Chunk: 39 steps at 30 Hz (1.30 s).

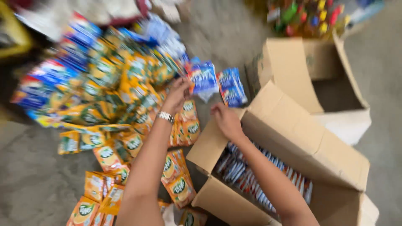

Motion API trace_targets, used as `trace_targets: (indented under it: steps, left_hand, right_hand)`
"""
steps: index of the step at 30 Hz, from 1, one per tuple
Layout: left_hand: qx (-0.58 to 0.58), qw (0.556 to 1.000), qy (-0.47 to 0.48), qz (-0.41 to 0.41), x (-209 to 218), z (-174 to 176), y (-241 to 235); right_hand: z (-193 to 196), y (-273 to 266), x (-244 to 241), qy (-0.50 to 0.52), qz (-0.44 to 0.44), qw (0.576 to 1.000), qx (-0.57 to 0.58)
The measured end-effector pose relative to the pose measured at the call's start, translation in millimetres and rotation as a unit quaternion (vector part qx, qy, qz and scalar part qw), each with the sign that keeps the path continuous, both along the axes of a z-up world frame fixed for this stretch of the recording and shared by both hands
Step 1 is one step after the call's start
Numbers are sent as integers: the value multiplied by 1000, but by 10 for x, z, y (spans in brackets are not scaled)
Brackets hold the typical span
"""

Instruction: The person picks up drink powder sachets from a large pile on the floor and places them into a cardboard box, arranging them in neat rows.

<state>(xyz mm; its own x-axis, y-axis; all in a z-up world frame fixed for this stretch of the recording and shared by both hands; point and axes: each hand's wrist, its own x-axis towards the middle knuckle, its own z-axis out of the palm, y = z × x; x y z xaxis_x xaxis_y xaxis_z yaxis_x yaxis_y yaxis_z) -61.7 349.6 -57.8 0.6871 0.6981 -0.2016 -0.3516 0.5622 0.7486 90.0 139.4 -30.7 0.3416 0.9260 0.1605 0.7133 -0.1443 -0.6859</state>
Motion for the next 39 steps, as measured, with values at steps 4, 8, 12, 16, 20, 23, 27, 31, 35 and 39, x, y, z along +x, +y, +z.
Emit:
trace_targets:
  steps: [4,8,12,16,20,23,27,31,35,39]
  left_hand:
    - [93,991,-45,-81,-591,742,-146]
    - [326,902,40,-282,-839,1206,-342]
    - [507,746,308,-302,-998,1303,-355]
    - [439,849,279,-86,-1044,1757,-441]
    - [310,898,286,-128,-965,1771,-484]
    - [205,910,338,-126,-924,1268,-285]
    - [99,937,317,-111,-1016,1683,-547]
    - [41,983,159,-85,-960,1007,-185]
    - [75,995,49,-43,-898,874,-170]
    - [193,973,56,-109,-914,1360,-402]
  right_hand:
    - [830,466,104,380,-60,920,-78]
    - [1360,412,-3,660,-51,748,-48]
    - [993,257,-4,618,4,786,-15]
    - [1144,138,-186,597,43,801,-8]
    - [1374,44,-377,541,102,835,-19]
    - [1410,21,-409,426,138,894,-36]
    - [1395,-66,-275,225,289,930,-20]
    - [1471,-168,-470,125,449,885,-16]
    - [1542,-162,-493,169,505,836,-135]
    - [1079,-48,8,486,243,828,-134]
